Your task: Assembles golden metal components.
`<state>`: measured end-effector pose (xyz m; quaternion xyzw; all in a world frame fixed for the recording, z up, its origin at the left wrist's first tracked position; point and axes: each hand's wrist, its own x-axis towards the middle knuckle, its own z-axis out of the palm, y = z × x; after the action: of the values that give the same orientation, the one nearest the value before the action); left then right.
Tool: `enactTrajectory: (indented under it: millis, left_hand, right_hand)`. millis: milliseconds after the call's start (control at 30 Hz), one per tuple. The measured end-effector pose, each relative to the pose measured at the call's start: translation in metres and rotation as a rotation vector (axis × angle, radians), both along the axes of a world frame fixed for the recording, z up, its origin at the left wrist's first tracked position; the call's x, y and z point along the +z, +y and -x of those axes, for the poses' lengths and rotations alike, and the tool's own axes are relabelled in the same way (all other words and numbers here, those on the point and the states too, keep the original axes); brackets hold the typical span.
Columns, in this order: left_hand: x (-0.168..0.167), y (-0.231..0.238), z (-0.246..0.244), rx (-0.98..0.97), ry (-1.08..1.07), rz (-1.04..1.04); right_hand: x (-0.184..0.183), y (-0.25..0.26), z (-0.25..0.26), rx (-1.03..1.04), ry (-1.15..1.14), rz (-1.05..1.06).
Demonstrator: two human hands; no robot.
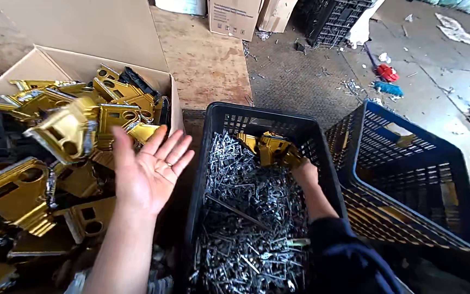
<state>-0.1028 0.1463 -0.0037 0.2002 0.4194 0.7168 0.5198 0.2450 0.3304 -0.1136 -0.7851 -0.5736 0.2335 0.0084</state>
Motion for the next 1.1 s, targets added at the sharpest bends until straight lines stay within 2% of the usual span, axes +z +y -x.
enactTrajectory:
  millis: [133, 200, 267, 333, 400, 467, 500, 533, 567, 633, 667, 700, 733, 833, 967, 1033, 1100]
  left_hand:
    - [-0.015, 0.004, -0.013, -0.099, 0.385, 0.020]
    - [-0.020, 0.002, -0.019, -0.087, 0.721, 0.047]
    - [-0.025, 0.002, -0.026, -0.081, 1.070, 0.046]
    - [-0.029, 0.001, -0.035, -0.144, 1.257, -0.005]
    - [-0.033, 0.001, -0.046, -0.215, 1.347, -0.095]
    - [-0.039, -0.001, -0.056, -0.192, 1.336, -0.173]
    - [-0.041, -0.003, -0.059, -0.148, 1.315, -0.177]
    - [-0.042, -0.004, -0.060, -0.094, 1.286, -0.159]
    - [-0.042, -0.005, -0.060, -0.041, 1.254, -0.122]
    - [-0.038, -0.007, -0.057, 0.034, 1.186, -0.014]
    - [-0.035, -0.006, -0.055, 0.054, 1.140, 0.045]
    - [-0.032, -0.006, -0.053, 0.067, 1.095, 0.091]
    - [-0.030, -0.006, -0.052, 0.075, 1.058, 0.125]
    - [-0.025, -0.007, -0.049, 0.096, 1.073, 0.153]
    - [-0.021, -0.011, -0.053, 0.053, 1.098, 0.160]
    - [-0.020, -0.014, -0.057, 0.037, 1.110, 0.164]
    - [-0.020, -0.017, -0.061, 0.000, 1.065, 0.170]
  right_hand:
    - [-0.022, 0.022, -0.007, 0.050, -0.033, 0.162]
    - [-0.009, 0.019, 0.002, 0.134, -0.170, 0.117]
    - [0.027, 0.001, 0.016, 0.251, -0.190, -0.002]
    - [0.073, -0.034, 0.032, 0.458, -0.019, -0.078]
    - [0.099, -0.063, 0.045, 0.727, 0.349, -0.040]
    - [0.091, -0.070, 0.063, 0.857, 0.980, 0.207]
    - [0.080, -0.068, 0.073, 0.834, 1.176, 0.329]
    - [0.066, -0.063, 0.081, 0.775, 1.203, 0.342]
    - [0.053, -0.056, 0.086, 0.737, 1.047, 0.259]
    - [0.019, -0.042, 0.091, 0.723, 0.366, 0.114]
    - [0.000, -0.041, 0.095, 0.669, 0.080, 0.178]
    - [-0.017, -0.044, 0.096, 0.618, -0.095, 0.242]
    - [-0.030, -0.049, 0.093, 0.600, -0.156, 0.261]
    - [-0.024, -0.062, 0.074, 0.618, 0.025, 0.128]
    - [0.029, -0.087, 0.049, 0.585, 0.318, -0.080]
    - [0.053, -0.097, 0.039, 0.619, 0.437, -0.246]
    - [0.076, -0.107, 0.032, 0.639, 0.659, -0.453]
